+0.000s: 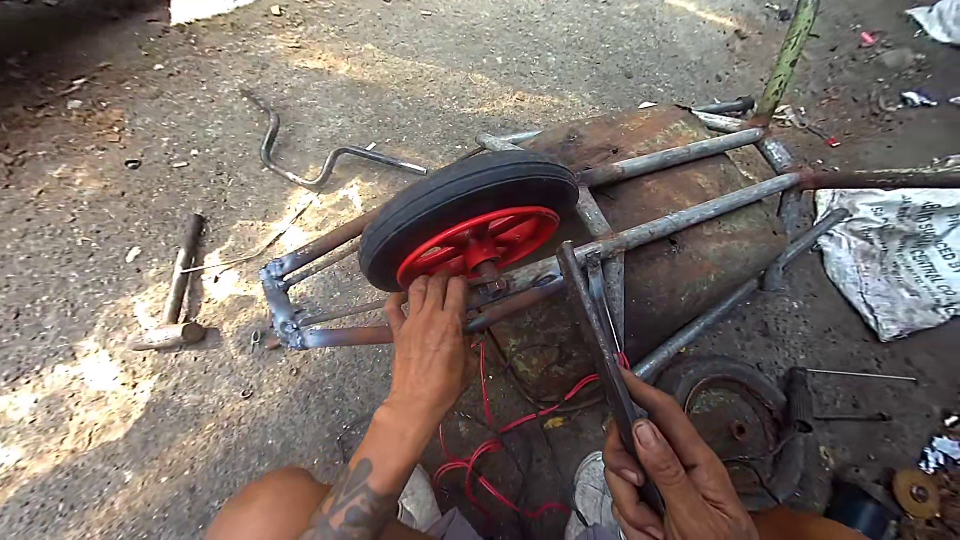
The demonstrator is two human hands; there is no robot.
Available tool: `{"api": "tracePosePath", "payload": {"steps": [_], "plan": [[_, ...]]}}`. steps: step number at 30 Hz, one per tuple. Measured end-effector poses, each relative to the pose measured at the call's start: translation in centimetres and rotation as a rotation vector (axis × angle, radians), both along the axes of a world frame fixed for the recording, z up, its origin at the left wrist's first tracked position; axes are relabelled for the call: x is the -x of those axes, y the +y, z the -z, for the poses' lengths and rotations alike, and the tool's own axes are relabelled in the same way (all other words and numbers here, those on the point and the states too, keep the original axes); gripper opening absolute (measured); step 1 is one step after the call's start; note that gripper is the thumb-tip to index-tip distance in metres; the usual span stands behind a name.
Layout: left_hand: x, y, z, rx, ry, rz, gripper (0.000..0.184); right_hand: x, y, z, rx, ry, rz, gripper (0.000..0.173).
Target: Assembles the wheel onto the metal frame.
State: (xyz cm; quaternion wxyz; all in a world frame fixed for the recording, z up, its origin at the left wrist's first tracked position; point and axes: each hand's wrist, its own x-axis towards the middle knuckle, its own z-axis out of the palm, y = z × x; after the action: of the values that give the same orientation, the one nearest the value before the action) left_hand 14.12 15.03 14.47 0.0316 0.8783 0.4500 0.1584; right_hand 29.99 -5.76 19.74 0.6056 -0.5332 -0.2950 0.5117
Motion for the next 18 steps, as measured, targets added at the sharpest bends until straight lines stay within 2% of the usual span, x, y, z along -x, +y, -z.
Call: {"api": "tracePosePath", "payload": {"steps": [9, 18], "plan": [[0.15, 0.21, 0.01, 0.011, -0.027, 0.026, 0.057, 0.10, 0.41, 0.29, 0.021, 0.017, 0.014, 0.047], [0.25, 0.41, -0.23, 0.051, -0.042, 0.048, 0.057, 0.35, 0.78, 0.54, 0.010, 0.023, 0.008, 0.048]]}}
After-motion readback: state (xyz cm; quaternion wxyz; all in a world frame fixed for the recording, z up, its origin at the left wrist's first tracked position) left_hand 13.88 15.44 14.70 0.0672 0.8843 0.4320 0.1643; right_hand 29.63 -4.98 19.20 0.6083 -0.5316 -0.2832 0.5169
